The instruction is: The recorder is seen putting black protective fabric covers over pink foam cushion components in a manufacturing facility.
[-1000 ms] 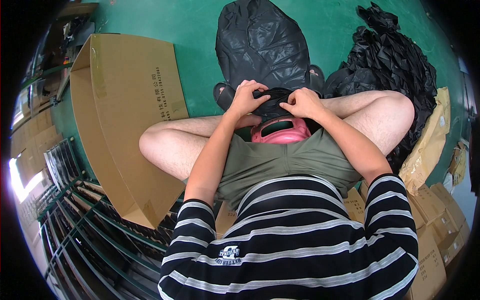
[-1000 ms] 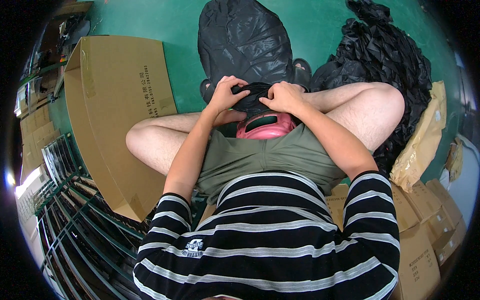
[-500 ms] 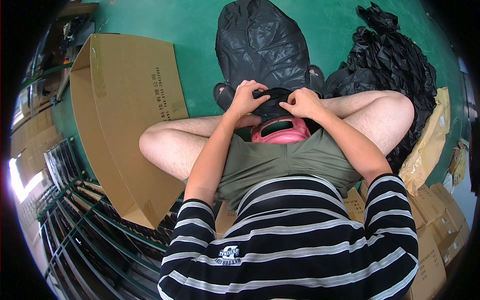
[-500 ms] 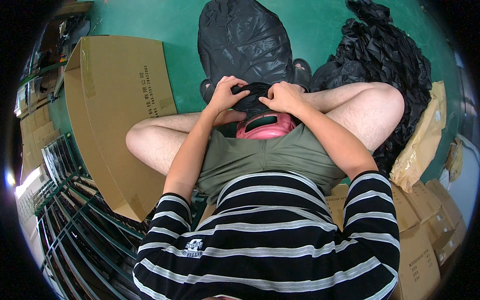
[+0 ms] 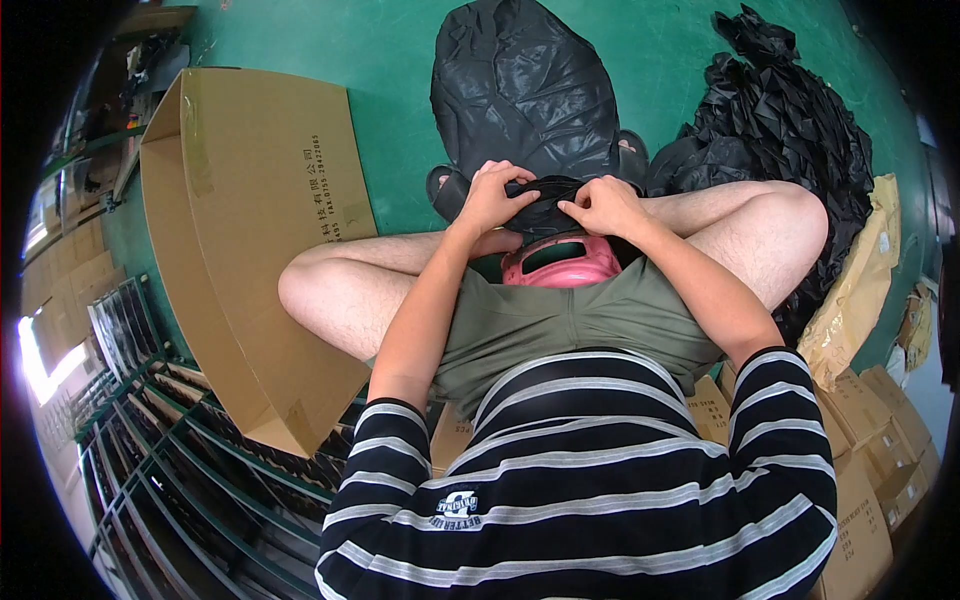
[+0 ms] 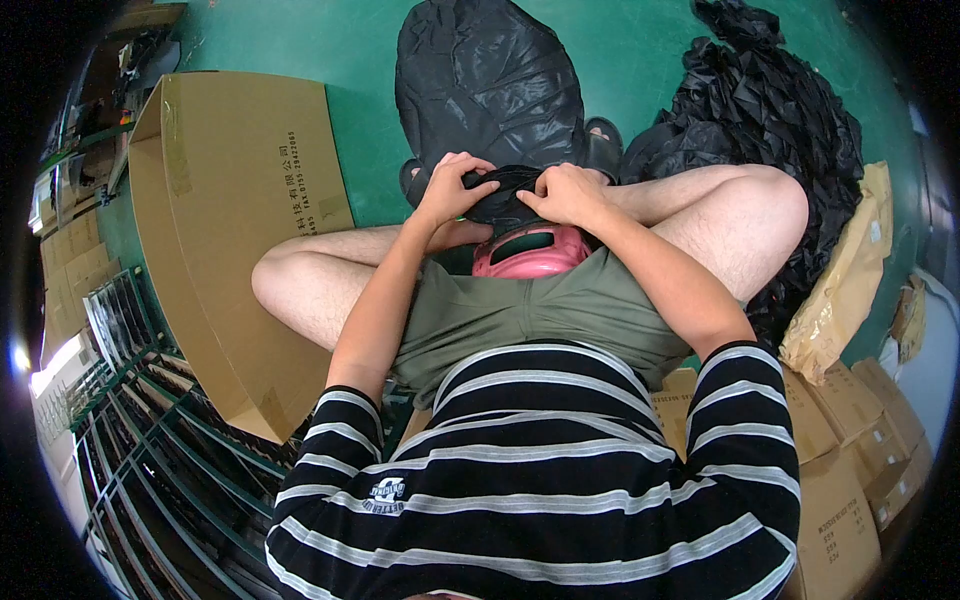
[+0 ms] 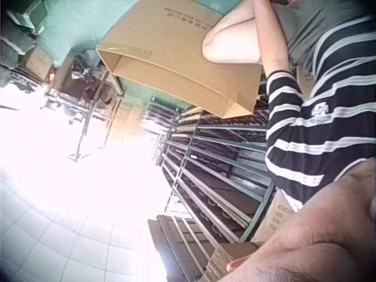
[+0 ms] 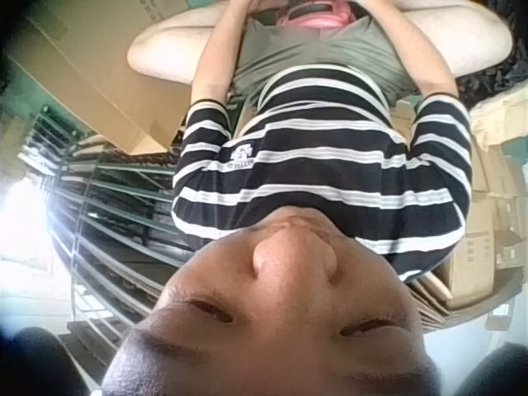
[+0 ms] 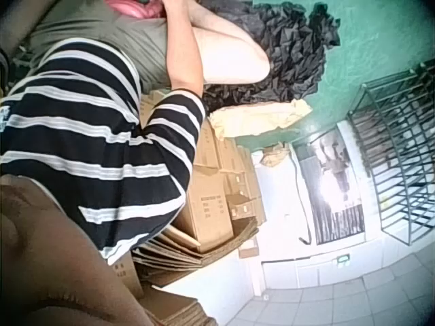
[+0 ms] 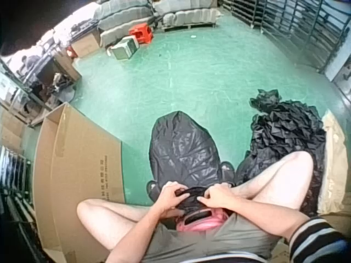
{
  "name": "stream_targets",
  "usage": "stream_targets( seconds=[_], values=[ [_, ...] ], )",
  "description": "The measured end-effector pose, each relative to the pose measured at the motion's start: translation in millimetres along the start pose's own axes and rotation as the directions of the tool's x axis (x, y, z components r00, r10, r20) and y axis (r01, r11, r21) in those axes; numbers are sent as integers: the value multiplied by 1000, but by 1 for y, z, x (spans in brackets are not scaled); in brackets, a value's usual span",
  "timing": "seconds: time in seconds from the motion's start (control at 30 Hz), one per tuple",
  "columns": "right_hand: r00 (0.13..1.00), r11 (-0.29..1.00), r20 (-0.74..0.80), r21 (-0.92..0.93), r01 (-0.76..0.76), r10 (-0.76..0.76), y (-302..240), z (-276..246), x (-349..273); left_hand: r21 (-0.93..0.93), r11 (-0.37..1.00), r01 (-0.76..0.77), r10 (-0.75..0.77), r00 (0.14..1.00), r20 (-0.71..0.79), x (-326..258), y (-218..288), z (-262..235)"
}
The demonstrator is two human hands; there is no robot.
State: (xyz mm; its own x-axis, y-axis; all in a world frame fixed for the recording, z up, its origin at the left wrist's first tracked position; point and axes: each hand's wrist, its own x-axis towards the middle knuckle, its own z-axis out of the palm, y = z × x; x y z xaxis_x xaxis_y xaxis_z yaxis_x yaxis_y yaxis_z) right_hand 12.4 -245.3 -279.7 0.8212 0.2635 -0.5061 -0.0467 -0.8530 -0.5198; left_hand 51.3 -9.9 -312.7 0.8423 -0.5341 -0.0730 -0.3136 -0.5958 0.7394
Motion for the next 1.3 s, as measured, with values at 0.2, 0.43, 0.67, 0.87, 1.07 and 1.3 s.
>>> stream_targets(
  seconds=[0.2, 0.43, 0.67, 0.87, 1.07, 1.3],
  values=[
    [1000, 1000, 2, 15, -8, 8, -2, -1, 0, 1, 1000, 3, -3, 1000, 7, 0, 1, -1],
    [1000, 1000, 2, 4, -25, 25, 0, 1, 1, 5, 1000, 4, -4, 1000, 7, 0, 3, -2],
    [999, 999, 10, 13, -40, 40, 2, 2, 3, -6, 1000, -2, 2, 1000, 3, 0, 0, -1],
    [999, 998, -28, 34, -43, 44, 3, 6, 5, 4, 1000, 2, -2, 1000, 4, -1, 0, -2],
    [925, 974, -374, 224, 24, 63, -4, -10, 5, 101, 994, -41, 30, 994, 106, -4, 35, -24],
    [547, 801, -629, 583, -140, 553, 62, 22, 58, -300, 878, 374, -479, 717, -506, 1, 7, -28]
  ],
)
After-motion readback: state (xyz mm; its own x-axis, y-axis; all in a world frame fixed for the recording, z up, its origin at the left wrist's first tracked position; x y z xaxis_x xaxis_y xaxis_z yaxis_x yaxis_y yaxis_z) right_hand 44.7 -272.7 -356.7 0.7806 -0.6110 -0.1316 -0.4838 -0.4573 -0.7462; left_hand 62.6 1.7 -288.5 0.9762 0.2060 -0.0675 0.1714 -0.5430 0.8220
